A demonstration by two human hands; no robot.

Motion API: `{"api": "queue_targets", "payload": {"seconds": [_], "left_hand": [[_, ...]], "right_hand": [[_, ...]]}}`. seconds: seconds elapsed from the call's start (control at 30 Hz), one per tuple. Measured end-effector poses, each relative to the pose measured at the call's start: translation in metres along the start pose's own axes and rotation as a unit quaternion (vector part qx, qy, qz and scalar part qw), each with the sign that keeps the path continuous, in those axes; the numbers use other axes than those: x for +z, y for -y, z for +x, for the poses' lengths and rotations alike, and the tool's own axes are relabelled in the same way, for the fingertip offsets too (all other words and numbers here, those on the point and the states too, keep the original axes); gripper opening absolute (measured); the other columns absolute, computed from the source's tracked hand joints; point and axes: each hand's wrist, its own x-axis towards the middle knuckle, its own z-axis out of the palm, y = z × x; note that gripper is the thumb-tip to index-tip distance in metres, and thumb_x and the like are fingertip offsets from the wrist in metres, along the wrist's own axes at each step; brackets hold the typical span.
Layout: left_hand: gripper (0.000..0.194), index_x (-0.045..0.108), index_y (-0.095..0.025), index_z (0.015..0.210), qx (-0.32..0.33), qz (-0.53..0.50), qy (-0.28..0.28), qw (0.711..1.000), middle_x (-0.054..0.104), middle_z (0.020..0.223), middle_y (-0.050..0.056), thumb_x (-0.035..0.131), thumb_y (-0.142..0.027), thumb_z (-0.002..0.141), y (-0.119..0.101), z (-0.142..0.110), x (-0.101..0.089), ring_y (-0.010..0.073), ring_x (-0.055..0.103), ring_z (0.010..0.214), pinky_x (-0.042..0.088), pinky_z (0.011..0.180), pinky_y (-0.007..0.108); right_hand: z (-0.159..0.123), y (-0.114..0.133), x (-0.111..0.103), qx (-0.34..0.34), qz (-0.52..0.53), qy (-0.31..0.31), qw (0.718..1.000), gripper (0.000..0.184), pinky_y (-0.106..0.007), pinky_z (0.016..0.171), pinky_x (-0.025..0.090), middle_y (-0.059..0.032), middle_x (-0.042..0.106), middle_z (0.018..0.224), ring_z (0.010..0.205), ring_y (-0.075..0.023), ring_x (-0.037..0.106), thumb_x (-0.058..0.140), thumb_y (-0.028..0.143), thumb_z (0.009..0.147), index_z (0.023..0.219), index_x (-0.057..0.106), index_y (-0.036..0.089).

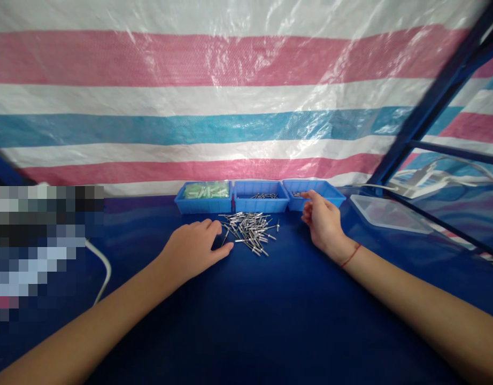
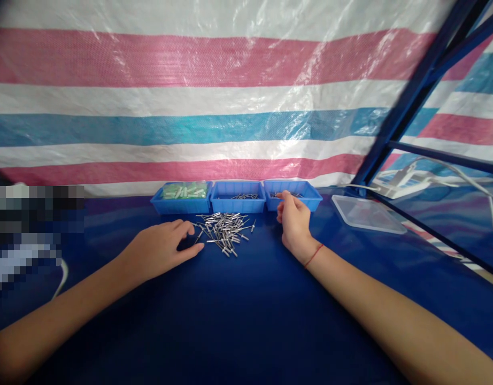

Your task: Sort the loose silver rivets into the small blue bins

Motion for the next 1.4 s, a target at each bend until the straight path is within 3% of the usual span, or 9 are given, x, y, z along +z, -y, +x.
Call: {"api": "queue_targets", "payload": {"seconds": [0.1,0.2,0.3,0.37,0.5,0.53,0.6,0.87,1.4], "left_hand": [[0.026,0.059,-0.018,0.09,0.014,-0.003,0.021,1.0,0.063,0.089,0.005,0.044,-0.038,0.089,-0.001,0.0,-0.001,0.0209,0.062,0.076,0.042,0.062,0.029],[0.024,0.059,-0.017,0.086,0.03,-0.01,0.025,0.999,0.062,0.087,0.005,0.039,-0.028,0.093,-0.001,0.002,0.002,0.0194,0.061,0.076,0.043,0.064,0.029],[0.025,0.059,-0.016,0.087,0.047,-0.014,-0.007,0.999,0.062,0.089,0.006,0.037,-0.024,0.094,0.0,0.005,0.008,0.0209,0.061,0.081,0.044,0.07,0.032],[0.024,0.058,-0.015,0.09,0.064,-0.024,-0.035,0.997,0.063,0.089,0.006,0.037,-0.024,0.095,-0.003,0.006,0.012,0.0213,0.06,0.082,0.044,0.072,0.033],[0.02,0.058,-0.017,0.092,0.124,-0.073,-0.074,0.987,0.066,0.089,0.003,0.039,-0.023,0.095,-0.014,0.002,0.012,0.0193,0.062,0.078,0.043,0.071,0.032],[0.019,0.058,-0.017,0.092,0.139,-0.089,-0.087,0.982,0.066,0.09,0.003,0.04,-0.021,0.095,-0.017,0.0,0.011,0.019,0.062,0.08,0.044,0.072,0.032],[0.016,0.058,-0.017,0.092,0.157,-0.14,-0.113,0.971,0.066,0.091,0.002,0.042,-0.02,0.094,-0.022,-0.003,0.009,0.0179,0.062,0.082,0.044,0.074,0.03],[0.009,0.059,-0.02,0.093,0.042,-0.405,-0.146,0.902,0.068,0.085,-0.001,0.055,-0.023,0.086,-0.032,-0.003,0.016,0.0119,0.063,0.073,0.048,0.067,0.022],[0.005,0.058,-0.018,0.081,0.037,-0.457,-0.162,0.874,0.062,0.077,-0.001,0.055,-0.021,0.084,-0.033,-0.003,0.016,0.011,0.057,0.068,0.045,0.064,0.023]], "right_hand": [[-0.009,-0.004,0.003,-0.006,-0.001,0.036,0.999,0.022,-0.018,0.037,0.029,0.0051,0.044,0.051,0.041,-0.0052,0.038,0.058,0.036,0.074,0.072,0.063,0.015],[-0.017,-0.009,0.004,-0.054,-0.041,0.1,0.993,0.024,-0.019,0.04,0.029,0.0042,0.046,0.053,0.044,-0.0063,0.04,0.055,0.037,0.078,0.071,0.063,0.015],[-0.028,-0.009,0.004,-0.144,-0.143,0.196,0.959,0.027,-0.021,0.045,0.035,0.002,0.051,0.058,0.049,-0.0083,0.044,0.052,0.037,0.083,0.071,0.063,0.016],[-0.039,-0.006,0.004,-0.235,-0.214,0.272,0.908,0.024,-0.023,0.052,0.041,-0.0003,0.057,0.065,0.056,-0.0103,0.05,0.052,0.035,0.085,0.077,0.065,0.016],[-0.064,0.001,0.003,-0.393,-0.334,0.403,0.756,0.026,-0.028,0.069,0.048,-0.0058,0.063,0.093,0.077,-0.0155,0.059,0.056,0.031,0.085,0.106,0.062,0.018],[-0.068,0.001,0.003,-0.407,-0.355,0.42,0.729,0.026,-0.029,0.073,0.049,-0.0065,0.063,0.097,0.082,-0.0166,0.059,0.056,0.03,0.085,0.108,0.062,0.019],[-0.073,0.001,0.003,-0.414,-0.373,0.436,0.707,0.02,-0.03,0.078,0.049,-0.0064,0.063,0.099,0.088,-0.0171,0.06,0.052,0.027,0.088,0.103,0.063,0.019],[-0.074,0.001,0.006,-0.371,-0.296,0.44,0.762,0.016,-0.027,0.066,0.047,-0.0043,0.063,0.081,0.073,-0.0142,0.058,0.051,0.023,0.089,0.086,0.066,0.019],[-0.074,-0.002,0.008,-0.358,-0.286,0.467,0.756,0.015,-0.029,0.067,0.045,-0.0046,0.062,0.078,0.071,-0.015,0.056,0.05,0.02,0.088,0.083,0.064,0.018]]}}
